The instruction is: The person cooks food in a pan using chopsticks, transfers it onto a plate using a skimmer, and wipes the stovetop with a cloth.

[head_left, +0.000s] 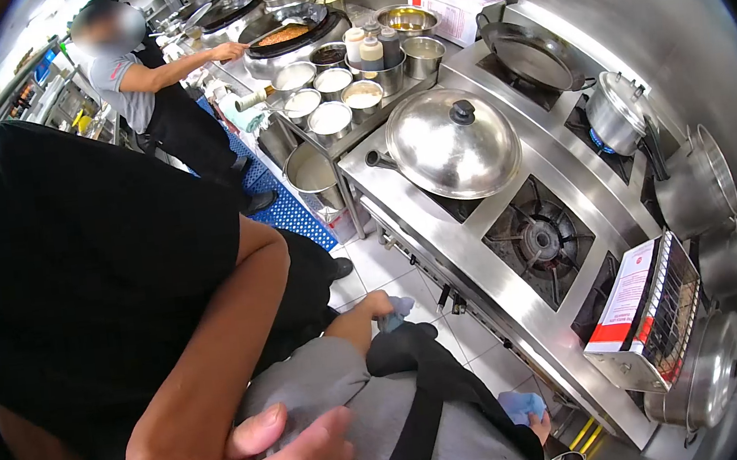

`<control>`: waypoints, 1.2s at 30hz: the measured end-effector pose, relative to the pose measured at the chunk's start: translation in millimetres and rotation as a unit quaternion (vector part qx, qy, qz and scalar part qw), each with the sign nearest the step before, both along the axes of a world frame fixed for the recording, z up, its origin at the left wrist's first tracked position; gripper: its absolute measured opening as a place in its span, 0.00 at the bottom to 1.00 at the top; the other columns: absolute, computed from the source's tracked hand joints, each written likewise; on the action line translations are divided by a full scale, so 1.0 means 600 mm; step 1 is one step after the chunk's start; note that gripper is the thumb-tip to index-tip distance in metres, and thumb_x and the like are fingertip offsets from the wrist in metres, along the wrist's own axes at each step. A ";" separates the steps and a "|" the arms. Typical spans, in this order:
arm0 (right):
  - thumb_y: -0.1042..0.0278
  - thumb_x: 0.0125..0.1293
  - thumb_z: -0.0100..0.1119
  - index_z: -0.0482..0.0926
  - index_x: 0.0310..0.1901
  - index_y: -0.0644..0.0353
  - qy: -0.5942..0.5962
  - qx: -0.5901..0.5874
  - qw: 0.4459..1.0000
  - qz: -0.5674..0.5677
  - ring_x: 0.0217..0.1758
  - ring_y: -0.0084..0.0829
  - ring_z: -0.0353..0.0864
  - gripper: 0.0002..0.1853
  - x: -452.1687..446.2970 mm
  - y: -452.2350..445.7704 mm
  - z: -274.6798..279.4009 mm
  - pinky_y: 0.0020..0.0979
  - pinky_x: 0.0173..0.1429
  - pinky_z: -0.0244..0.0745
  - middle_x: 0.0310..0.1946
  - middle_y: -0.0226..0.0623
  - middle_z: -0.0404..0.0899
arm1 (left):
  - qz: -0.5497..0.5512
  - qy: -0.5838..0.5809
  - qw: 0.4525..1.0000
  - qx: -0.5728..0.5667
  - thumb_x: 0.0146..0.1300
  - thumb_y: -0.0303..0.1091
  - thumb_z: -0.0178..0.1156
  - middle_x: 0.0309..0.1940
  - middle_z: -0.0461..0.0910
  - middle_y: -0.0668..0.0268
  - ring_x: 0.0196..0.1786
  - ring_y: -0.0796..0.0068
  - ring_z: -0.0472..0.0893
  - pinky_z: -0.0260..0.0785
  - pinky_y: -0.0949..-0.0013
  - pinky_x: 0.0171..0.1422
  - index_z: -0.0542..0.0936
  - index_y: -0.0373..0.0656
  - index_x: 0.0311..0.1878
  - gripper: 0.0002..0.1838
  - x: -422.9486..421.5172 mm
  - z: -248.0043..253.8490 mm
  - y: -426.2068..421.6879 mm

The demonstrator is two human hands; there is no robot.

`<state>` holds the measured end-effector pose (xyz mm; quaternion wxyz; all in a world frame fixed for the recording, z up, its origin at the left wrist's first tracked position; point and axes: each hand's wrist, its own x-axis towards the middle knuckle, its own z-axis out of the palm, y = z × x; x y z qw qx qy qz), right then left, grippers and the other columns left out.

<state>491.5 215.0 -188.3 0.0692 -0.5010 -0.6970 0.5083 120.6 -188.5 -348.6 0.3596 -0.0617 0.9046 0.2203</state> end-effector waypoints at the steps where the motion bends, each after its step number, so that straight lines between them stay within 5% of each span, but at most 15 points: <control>1: 0.73 0.56 0.59 0.77 0.53 0.68 0.028 -0.057 0.998 -0.016 0.44 0.32 0.78 0.21 -0.014 -0.012 0.023 0.30 0.54 0.70 0.42 0.38 0.83 | -0.007 -0.001 1.000 0.001 0.53 0.52 0.61 0.45 0.82 0.44 0.50 0.51 0.81 0.72 0.57 0.54 0.80 0.35 0.51 0.30 0.004 -0.001 0.018; 10: 0.78 0.60 0.55 0.77 0.51 0.67 0.006 0.051 0.995 0.089 0.42 0.30 0.79 0.16 0.007 0.049 -0.040 0.32 0.49 0.74 0.40 0.38 0.81 | -0.024 0.000 1.000 0.016 0.52 0.50 0.63 0.44 0.82 0.45 0.50 0.52 0.82 0.72 0.59 0.55 0.80 0.32 0.51 0.31 0.048 0.005 0.042; 17: 0.79 0.59 0.55 0.77 0.52 0.67 0.042 0.057 0.993 0.099 0.42 0.29 0.79 0.18 -0.024 0.055 0.017 0.31 0.51 0.73 0.41 0.36 0.82 | -0.043 -0.005 0.999 0.015 0.50 0.48 0.64 0.43 0.83 0.45 0.50 0.53 0.82 0.72 0.59 0.56 0.80 0.30 0.50 0.31 0.077 0.006 -0.014; 21: 0.77 0.59 0.53 0.78 0.52 0.65 0.128 -0.040 0.991 0.024 0.43 0.28 0.79 0.18 -0.026 0.062 0.005 0.31 0.52 0.74 0.42 0.36 0.81 | -0.087 0.011 0.996 0.033 0.50 0.47 0.65 0.43 0.83 0.46 0.50 0.54 0.82 0.72 0.60 0.57 0.80 0.29 0.50 0.31 0.088 0.016 -0.045; 24: 0.75 0.61 0.54 0.77 0.53 0.66 0.174 -0.145 0.970 -0.093 0.44 0.30 0.80 0.18 0.008 0.081 -0.059 0.32 0.52 0.76 0.43 0.37 0.82 | -0.102 -0.013 0.979 0.174 0.49 0.45 0.66 0.41 0.84 0.47 0.47 0.56 0.84 0.73 0.60 0.55 0.80 0.29 0.50 0.31 0.086 0.047 -0.015; 28: 0.74 0.64 0.53 0.76 0.53 0.68 0.254 -0.199 0.928 -0.187 0.44 0.35 0.83 0.16 0.022 0.047 -0.004 0.36 0.48 0.81 0.45 0.42 0.81 | -0.248 -0.047 0.952 0.173 0.49 0.38 0.66 0.39 0.85 0.54 0.42 0.64 0.83 0.73 0.65 0.51 0.82 0.33 0.49 0.24 0.088 0.245 0.108; 30: 0.74 0.65 0.53 0.75 0.52 0.68 0.296 -0.222 0.896 -0.246 0.44 0.36 0.83 0.15 0.040 0.045 0.011 0.37 0.48 0.81 0.44 0.42 0.80 | -0.197 -0.054 0.923 0.326 0.54 0.35 0.67 0.38 0.85 0.61 0.39 0.71 0.81 0.72 0.68 0.49 0.82 0.35 0.48 0.20 0.074 0.214 0.148; 31: 0.73 0.65 0.53 0.75 0.52 0.68 0.332 -0.251 0.867 -0.273 0.43 0.37 0.83 0.15 0.048 0.044 0.019 0.38 0.48 0.81 0.44 0.43 0.80 | -0.194 -0.063 0.900 0.385 0.58 0.33 0.66 0.39 0.84 0.65 0.41 0.76 0.79 0.72 0.69 0.50 0.81 0.36 0.51 0.18 0.085 0.322 0.198; 35: 0.73 0.65 0.53 0.75 0.49 0.68 0.379 -0.229 0.824 -0.354 0.42 0.38 0.83 0.13 0.051 0.052 0.103 0.39 0.48 0.81 0.41 0.42 0.80 | -0.197 0.084 0.819 0.532 0.61 0.32 0.65 0.37 0.83 0.69 0.41 0.79 0.78 0.71 0.71 0.50 0.81 0.36 0.47 0.14 0.048 0.495 0.382; 36: 0.73 0.64 0.53 0.75 0.45 0.68 0.403 -0.220 0.805 -0.375 0.42 0.39 0.83 0.11 0.046 0.054 0.132 0.40 0.47 0.81 0.41 0.43 0.80 | -0.288 0.200 0.807 0.475 0.62 0.34 0.64 0.36 0.83 0.68 0.38 0.79 0.79 0.72 0.71 0.48 0.81 0.35 0.47 0.14 0.012 0.532 0.435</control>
